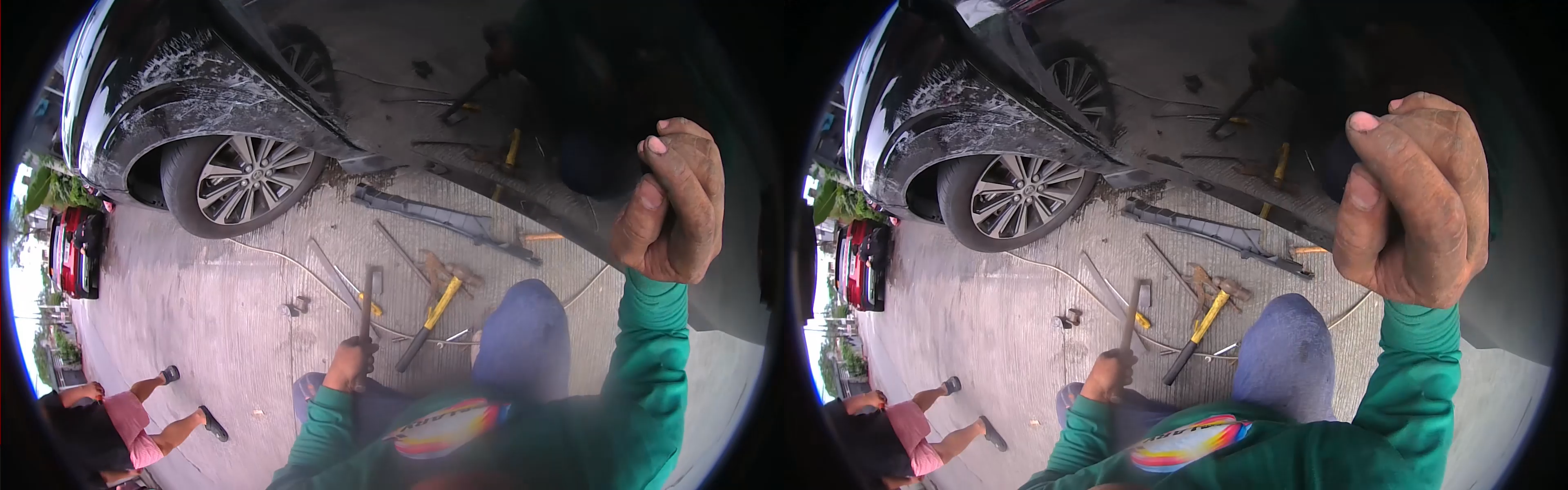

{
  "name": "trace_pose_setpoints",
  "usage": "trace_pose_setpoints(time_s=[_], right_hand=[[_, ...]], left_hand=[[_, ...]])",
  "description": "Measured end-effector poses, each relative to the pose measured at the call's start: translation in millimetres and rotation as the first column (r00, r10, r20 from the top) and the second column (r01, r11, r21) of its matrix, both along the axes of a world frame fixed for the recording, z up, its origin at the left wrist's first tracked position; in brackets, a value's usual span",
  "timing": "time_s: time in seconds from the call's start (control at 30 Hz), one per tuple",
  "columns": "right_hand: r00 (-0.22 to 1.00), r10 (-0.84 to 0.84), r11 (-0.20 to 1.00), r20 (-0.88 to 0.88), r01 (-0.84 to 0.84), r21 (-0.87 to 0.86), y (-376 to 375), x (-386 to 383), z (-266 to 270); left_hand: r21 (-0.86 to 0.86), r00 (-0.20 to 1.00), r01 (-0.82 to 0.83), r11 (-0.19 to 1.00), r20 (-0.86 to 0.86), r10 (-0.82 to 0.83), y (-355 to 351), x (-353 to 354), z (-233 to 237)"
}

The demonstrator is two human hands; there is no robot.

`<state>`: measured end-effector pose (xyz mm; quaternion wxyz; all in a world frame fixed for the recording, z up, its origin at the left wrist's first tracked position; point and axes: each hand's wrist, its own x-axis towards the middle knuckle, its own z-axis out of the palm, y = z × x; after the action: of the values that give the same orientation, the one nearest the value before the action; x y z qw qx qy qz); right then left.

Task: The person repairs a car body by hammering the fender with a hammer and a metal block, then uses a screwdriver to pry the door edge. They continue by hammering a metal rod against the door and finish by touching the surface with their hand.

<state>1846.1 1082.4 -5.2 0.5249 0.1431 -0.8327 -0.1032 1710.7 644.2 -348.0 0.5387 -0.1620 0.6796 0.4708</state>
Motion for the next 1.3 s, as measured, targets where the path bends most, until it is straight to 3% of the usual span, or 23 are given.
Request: trace_pose_setpoints(time_s=[0.07,0.13,0.23,0.4,0.53,0.6,0.73,0.77,0.8,0.83,0.87,0.9,0.93,1.07,1.13,1.17,1.23,1.3], right_hand=[[1.0,-0.002,0.999,-0.009,0.003,0.034,23.6,-7.1,-0.8],[0.985,0.101,0.995,-0.138,-0.101,0.009,58.1,-17.7,-5.5],[0.971,0.096,0.995,-0.218,-0.093,0.024,102.5,-36.5,-5.3],[0.97,-0.051,0.96,-0.238,-0.018,-0.28,146.7,-70.1,-12.1],[0.96,-0.271,0.733,-0.064,0.163,-0.661,153.9,-89.2,-30.6],[0.968,-0.251,0.67,-0.018,0.16,-0.725,125.3,-92.0,-65.9],[0.969,0.06,0.389,0.239,0.198,-0.9,-8.7,-88.3,-152.9],[0.927,0.19,0.409,0.323,0.225,-0.885,-43.4,-88.0,-179.8],[0.801,0.353,0.369,0.484,0.357,-0.858,-77.8,-84.3,-200.5],[0.53,0.441,0.548,0.724,0.48,-0.685,-98.1,-80.5,-221.3],[0.23,0.475,0.79,0.85,0.315,-0.526,-101.4,-70.0,-258.5],[-0.151,0.443,0.869,0.883,0.314,-0.383,-113.5,-73.3,-255.9],[-0.507,0.341,0.937,0.792,0.252,-0.242,-125.5,-77.6,-251.2],[-0.462,0.314,0.949,0.829,0.142,-0.28,-138.1,-73.7,-323.5],[-0.457,0.352,0.927,0.817,0.287,-0.239,-137.2,-91.6,-337.0],[-0.468,0.333,0.935,0.819,0.275,-0.224,-134.8,-97.2,-340.5],[-0.289,0.423,0.855,0.859,0.441,-0.273,-129.9,-105.4,-348.0],[-0.275,0.397,0.864,0.875,0.435,-0.255,-127.8,-108.7,-358.7]], left_hand=[[-0.018,1.0,-0.011,1.0,0.005,0.012,0.6,1.4,4.7],[-0.03,1.0,-0.027,0.999,0.001,0.027,0.4,1.7,7.5],[-0.026,0.998,-0.059,0.998,0.012,0.06,-5.8,2.9,4.6],[-0.065,1.0,-0.011,0.998,-0.03,0.009,-12.4,3.5,2.4],[-0.048,0.998,-0.028,0.998,-0.049,0.025,-15.1,5.2,7.6],[-0.028,0.999,-0.027,0.999,-0.035,0.026,-16.2,4.5,8.8],[-0.018,0.998,-0.025,1.0,-0.051,0.024,-17.1,1.7,-2.3],[-0.015,0.996,0.006,1.0,-0.084,-0.007,-18.1,2.3,-8.6],[-0.013,0.992,0.037,0.999,-0.117,-0.038,-19.0,2.4,-14.6],[-0.005,0.993,0.017,1.0,-0.113,-0.017,-19.6,1.6,-21.0],[-0.018,0.978,0.109,0.994,-0.177,-0.111,-21.0,-0.1,-27.3],[-0.037,0.95,0.204,0.978,-0.234,-0.207,-23.1,0.9,-31.4],[-0.027,0.954,0.193,0.981,-0.228,-0.194,-23.4,2.7,-27.6],[-0.078,0.97,0.162,0.984,-0.172,-0.173,-16.3,3.0,4.9],[-0.066,0.964,0.186,0.98,-0.182,-0.195,-15.7,2.6,2.7],[-0.087,0.953,0.223,0.971,-0.189,-0.236,-16.1,2.6,-1.8],[-0.097,0.947,0.244,0.965,-0.191,-0.259,-18.1,3.2,-5.9],[-0.116,0.944,0.246,0.962,-0.196,-0.265,-21.6,3.1,-6.6]])
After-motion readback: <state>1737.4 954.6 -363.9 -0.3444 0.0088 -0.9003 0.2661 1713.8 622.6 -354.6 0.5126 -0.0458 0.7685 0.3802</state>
